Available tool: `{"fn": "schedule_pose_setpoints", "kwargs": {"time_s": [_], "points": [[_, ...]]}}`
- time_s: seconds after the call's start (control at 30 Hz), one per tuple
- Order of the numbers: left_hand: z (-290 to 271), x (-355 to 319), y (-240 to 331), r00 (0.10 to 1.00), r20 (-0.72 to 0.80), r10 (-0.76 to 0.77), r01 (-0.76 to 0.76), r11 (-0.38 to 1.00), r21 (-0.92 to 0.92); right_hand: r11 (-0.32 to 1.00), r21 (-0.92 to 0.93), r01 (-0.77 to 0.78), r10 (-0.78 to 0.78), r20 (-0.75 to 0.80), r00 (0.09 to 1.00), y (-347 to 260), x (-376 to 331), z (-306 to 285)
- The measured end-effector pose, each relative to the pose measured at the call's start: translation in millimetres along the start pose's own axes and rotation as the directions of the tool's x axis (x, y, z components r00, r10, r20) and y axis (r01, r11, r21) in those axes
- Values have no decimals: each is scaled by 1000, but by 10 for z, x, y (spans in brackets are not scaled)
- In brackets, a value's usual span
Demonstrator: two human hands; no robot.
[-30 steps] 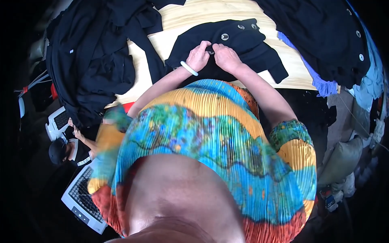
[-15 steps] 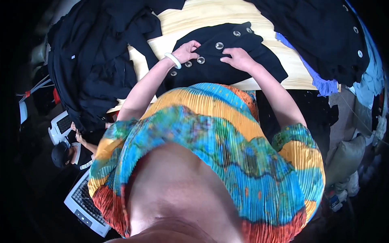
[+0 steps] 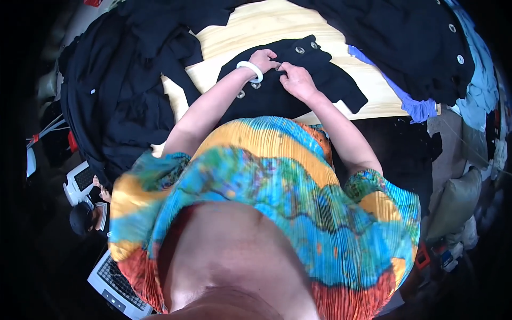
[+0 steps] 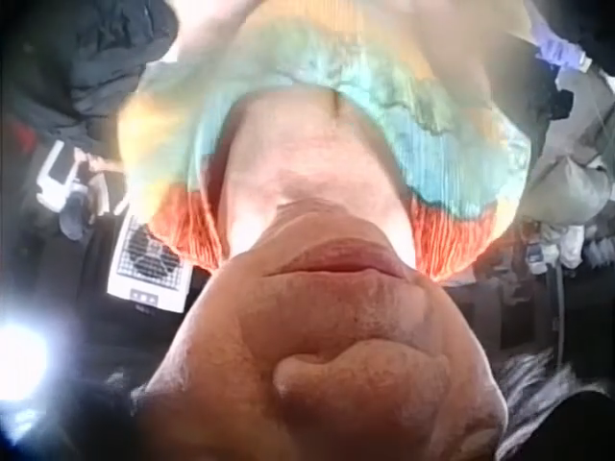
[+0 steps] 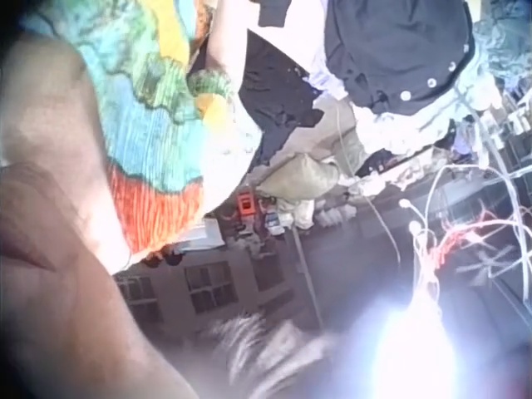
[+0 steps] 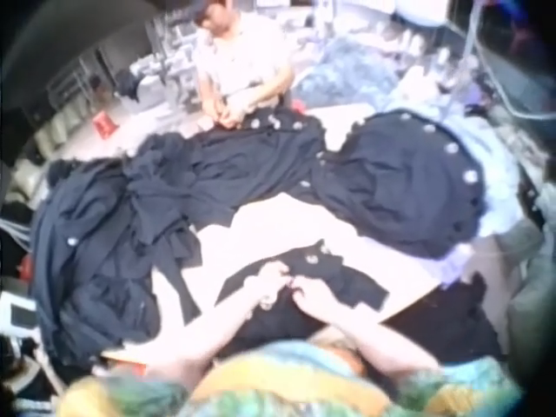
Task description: Attaching metal eyelets to black garment components by hand in a textile manufacturing setting.
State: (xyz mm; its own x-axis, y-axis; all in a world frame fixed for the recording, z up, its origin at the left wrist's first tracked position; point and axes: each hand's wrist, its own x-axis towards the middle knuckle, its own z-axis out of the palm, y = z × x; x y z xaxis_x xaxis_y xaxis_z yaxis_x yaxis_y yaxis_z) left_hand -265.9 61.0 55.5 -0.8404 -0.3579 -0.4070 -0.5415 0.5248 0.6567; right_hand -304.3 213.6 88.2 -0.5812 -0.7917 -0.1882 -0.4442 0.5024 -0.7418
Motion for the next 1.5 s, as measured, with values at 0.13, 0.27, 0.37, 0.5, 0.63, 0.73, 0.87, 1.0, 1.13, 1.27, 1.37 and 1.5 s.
{"fn": "schedule_pose_setpoints", "kwargs": {"time_s": [0.13, 0.27, 0.37, 0.5, 0.63, 0.73, 0.87, 1.0, 1.13, 1.27, 1.37, 1.5], "points": [[176, 69, -184, 995, -62, 74, -80, 992, -96, 999, -12, 36, -37, -104, 994, 118, 57, 185], [208, 49, -165, 999, -8, -39, 36, 965, -261, 996, -78, -53, 42, -139, 989, 109, 31, 150], [174, -9, -79, 1000, -24, 13, -19, 968, -251, 980, -198, -4, -20, -116, 993, 67, -16, 67], [54, -177, -27, 976, 90, 199, -177, 962, -208, 951, -302, 66, -87, -59, 994, 36, -63, 18], [-151, -429, 249, 937, 187, 296, -303, 953, 8, 929, -348, 125, -137, -10, 991, 14, -82, -85], [35, -442, 53, 889, -49, 455, -453, 890, 58, 918, -352, 184, -193, 10, 981, 25, -53, -30], [81, -505, 39, 907, -47, 419, -414, 906, 91, 924, -314, 217, -215, 40, 976, 38, -51, 10], [159, -447, -19, 857, -128, 499, -492, 867, 84, 926, -348, 148, -120, 103, 987, -42, -42, -45], [146, -483, 56, 823, -158, 546, -542, 837, 71, 919, -382, 98, -57, 118, 991, -18, -35, -66], [48, -490, 107, 885, -58, 461, -462, 887, -4, 958, -256, 132, -117, 73, 990, 69, 23, -131], [-33, -440, 80, 896, 28, 443, -439, 894, -93, 986, -35, 163, -158, 98, 982, 32, 16, -167], [-266, -384, 50, 885, 221, 411, -296, 861, -414, 980, 194, 52, -83, 154, 985, -18, -23, -271]]}}
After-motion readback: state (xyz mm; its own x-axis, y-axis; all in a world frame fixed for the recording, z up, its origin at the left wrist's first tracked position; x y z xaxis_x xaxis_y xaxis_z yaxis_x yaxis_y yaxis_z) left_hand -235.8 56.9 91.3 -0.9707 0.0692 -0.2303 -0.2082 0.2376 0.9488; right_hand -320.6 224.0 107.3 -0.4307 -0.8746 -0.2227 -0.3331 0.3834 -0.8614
